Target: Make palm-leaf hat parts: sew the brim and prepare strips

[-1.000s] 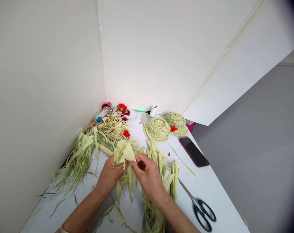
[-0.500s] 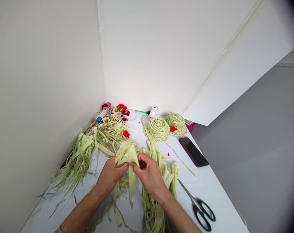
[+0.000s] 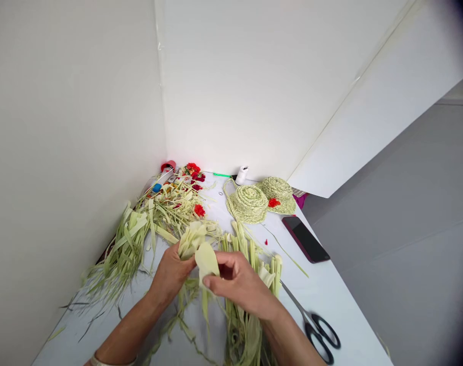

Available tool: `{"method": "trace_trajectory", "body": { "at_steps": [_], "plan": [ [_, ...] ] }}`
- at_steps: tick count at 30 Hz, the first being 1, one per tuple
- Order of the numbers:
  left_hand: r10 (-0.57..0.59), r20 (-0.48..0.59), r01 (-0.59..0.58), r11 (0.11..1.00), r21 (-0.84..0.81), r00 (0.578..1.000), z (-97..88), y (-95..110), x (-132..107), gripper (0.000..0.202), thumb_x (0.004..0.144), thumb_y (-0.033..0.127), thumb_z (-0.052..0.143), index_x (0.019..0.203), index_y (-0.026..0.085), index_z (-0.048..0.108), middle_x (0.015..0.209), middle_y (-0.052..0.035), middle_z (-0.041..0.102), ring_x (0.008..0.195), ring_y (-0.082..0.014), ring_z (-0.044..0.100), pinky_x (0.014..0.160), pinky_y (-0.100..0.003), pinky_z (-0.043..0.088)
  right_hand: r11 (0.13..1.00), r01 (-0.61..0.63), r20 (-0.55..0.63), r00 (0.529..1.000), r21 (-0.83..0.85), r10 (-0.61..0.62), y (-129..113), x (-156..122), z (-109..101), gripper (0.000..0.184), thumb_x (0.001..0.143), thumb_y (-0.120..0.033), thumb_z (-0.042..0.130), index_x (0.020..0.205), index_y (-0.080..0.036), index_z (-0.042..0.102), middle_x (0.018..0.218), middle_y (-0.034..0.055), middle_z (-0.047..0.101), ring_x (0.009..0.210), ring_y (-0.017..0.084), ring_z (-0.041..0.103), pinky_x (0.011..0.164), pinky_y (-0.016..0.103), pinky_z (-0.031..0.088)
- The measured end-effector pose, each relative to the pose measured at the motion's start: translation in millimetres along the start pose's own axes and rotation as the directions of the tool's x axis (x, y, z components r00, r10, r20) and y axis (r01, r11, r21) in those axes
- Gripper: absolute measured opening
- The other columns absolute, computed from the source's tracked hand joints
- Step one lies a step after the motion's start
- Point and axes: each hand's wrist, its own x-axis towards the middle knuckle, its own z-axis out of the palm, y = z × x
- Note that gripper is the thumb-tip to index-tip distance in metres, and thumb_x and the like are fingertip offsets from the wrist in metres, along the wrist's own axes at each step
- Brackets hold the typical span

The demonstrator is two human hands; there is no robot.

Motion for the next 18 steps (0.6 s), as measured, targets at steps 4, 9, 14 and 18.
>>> {"method": "trace_trajectory", "body": {
  "at_steps": [4,9,14,18],
  "plan": [
    [-0.074,-0.102,0.074,0.997,-0.009,0.992,-7.5,-12.0,9.1,0.027,0.069,0.035,0.067,0.059,0.021,0.046,0.037,0.0097,0.041,0.038,-0.0088,0.034,0.043,-0.021,0.028,0.964,0.04,0.288,0.95,0.263,-0.118,-24.6,-34.4,-19.7,0.047,0.068,-0.06,0.068,0.052,-0.018,0.056,0.054,-0.001,0.051,0.047,0.008,0.046,0.047,0.021,0.036],
    [-0.148,-0.077,0.116,0.939,-0.324,0.986,-11.0,-20.5,14.7,0.028,0.067,0.037,0.075,0.068,0.018,0.054,0.051,0.006,0.053,0.048,-0.0104,0.049,0.051,-0.021,0.04,0.972,0.121,0.301,0.937,0.202,-0.18,-45.7,-52.1,-41.2,0.061,0.059,-0.079,0.056,0.04,-0.021,0.049,0.047,-0.0026,0.047,0.042,0.006,0.046,0.043,0.019,0.034],
    [-0.175,0.146,0.225,0.834,-0.503,0.974,-2.4,-7.1,1.1,0.023,0.07,0.033,0.074,0.082,0.016,0.064,0.072,-0.0007,0.065,0.065,-0.0141,0.06,0.062,-0.024,0.049,0.994,0.054,0.03,0.998,0.1,-0.057,-26.9,-11.5,-21.4,0.035,0.076,-0.051,0.07,0.07,-0.017,0.063,0.062,-0.0038,0.053,0.056,0.008,0.047,0.054,0.02,0.039],
    [-0.101,0.326,0.256,0.84,-0.478,0.94,0.1,-1.8,-6.4,0.028,0.073,0.037,0.074,0.065,0.017,0.055,0.054,0.0059,0.05,0.048,-0.0083,0.046,0.049,-0.02,0.039,0.999,-0.02,-0.187,0.982,-0.05,0.011,1.0,12.6,-7.4,0.023,0.082,-0.04,0.066,0.082,-0.017,0.061,0.068,-0.0017,0.055,0.064,0.013,0.05,0.062,0.024,0.042]
  ]
}}
